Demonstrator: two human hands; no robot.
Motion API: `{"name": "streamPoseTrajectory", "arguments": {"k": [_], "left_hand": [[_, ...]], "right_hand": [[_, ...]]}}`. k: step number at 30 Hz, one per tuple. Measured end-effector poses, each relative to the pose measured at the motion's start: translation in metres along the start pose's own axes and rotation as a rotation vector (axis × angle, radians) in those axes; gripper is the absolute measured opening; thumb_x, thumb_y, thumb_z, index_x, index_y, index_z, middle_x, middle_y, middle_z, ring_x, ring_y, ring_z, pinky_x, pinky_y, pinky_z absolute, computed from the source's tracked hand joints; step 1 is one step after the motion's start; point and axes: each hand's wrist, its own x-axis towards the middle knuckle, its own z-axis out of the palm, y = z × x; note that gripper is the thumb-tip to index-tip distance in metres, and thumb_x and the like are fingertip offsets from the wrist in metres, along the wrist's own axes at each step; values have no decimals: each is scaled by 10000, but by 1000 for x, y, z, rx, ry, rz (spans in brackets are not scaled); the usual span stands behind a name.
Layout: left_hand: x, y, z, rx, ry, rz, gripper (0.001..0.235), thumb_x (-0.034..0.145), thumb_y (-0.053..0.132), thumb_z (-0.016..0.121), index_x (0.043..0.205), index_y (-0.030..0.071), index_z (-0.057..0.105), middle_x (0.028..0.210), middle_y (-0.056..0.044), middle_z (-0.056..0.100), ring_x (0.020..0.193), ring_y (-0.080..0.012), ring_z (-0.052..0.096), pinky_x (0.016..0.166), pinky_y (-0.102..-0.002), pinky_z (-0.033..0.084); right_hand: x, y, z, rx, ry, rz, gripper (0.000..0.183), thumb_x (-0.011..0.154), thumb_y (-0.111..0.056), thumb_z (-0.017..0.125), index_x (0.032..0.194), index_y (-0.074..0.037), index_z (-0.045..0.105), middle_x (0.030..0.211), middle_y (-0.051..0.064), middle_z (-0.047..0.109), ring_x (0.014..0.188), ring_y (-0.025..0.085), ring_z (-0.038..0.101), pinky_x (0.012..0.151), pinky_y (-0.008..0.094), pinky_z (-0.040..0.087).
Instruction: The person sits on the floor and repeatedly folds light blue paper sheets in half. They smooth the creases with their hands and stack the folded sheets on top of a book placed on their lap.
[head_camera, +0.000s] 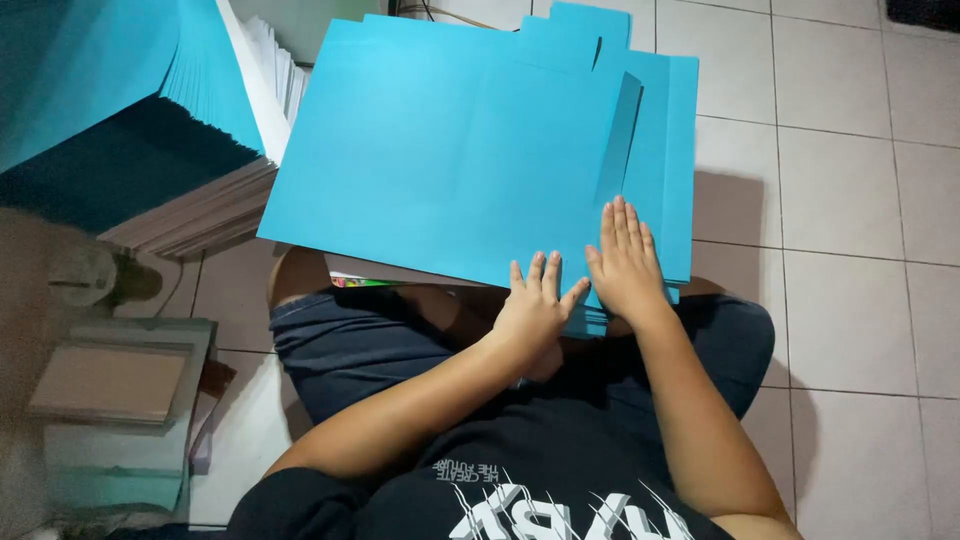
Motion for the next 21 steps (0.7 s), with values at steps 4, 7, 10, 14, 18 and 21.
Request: {"name": "streamPoseTrajectory", "arguments": {"k": [4, 7, 10, 14, 18, 21], "left_hand": [[3, -4, -68, -21, -41, -5, 676, 831, 233, 716, 1489, 231, 563, 1439, -381, 531, 1335, -578, 516, 1006, -770, 405], [5, -4, -54, -52, -63, -8, 715, 799, 282, 705, 1495, 219, 552, 1455, -398, 500, 1348, -603, 484, 1010, -791, 380], [7, -6, -45, -76, -75, 8, 762, 780, 325, 716, 1510, 209, 532, 1471, -417, 469, 1353, -622, 464, 1010, -798, 371], [12, -6, -28, -60, -250, 23, 1093, 638, 462, 844, 1584, 203, 362, 1544, -419, 319, 1412, -616, 347, 1047, -773, 333], [10, -4, -15, -101, -314, -7, 1039, 766, 746, 679, 1604, 237, 335, 1594, -393, 242, 1452, -593, 277, 1065, -764, 298], [29, 1, -45, -69, -513, 22, 1093, 792, 656, 719, 1627, 130, 251, 1566, -452, 223, 1434, -639, 258, 1082, -728, 303]], "right_hand": [[39, 8, -13, 35, -16, 21, 713, 1095, -427, 292, 1656, -29, 104, 1737, 190, 53, 1600, 338, 46, 1282, 501, 20], [95, 31, -15, -21, -8, 29, 711, 1096, -442, 281, 1657, -41, 109, 1740, 175, 47, 1604, 324, 45, 1291, 498, 33], [158, 54, -18, 1, -1, 54, 702, 1102, -436, 293, 1662, -49, 124, 1740, 168, 68, 1606, 320, 58, 1295, 501, 47], [194, 49, -50, 60, -65, 111, 688, 1107, -415, 249, 1654, -48, 48, 1737, 130, -18, 1607, 272, -11, 1299, 448, 10], [176, 36, -57, 84, -85, 135, 683, 1101, -404, 193, 1645, -66, -44, 1730, 92, -108, 1604, 224, -74, 1299, 405, -25], [151, 38, -41, 102, -37, 108, 689, 1087, -420, 197, 1649, -85, -17, 1739, 80, -66, 1603, 211, -59, 1291, 406, -26]]}}
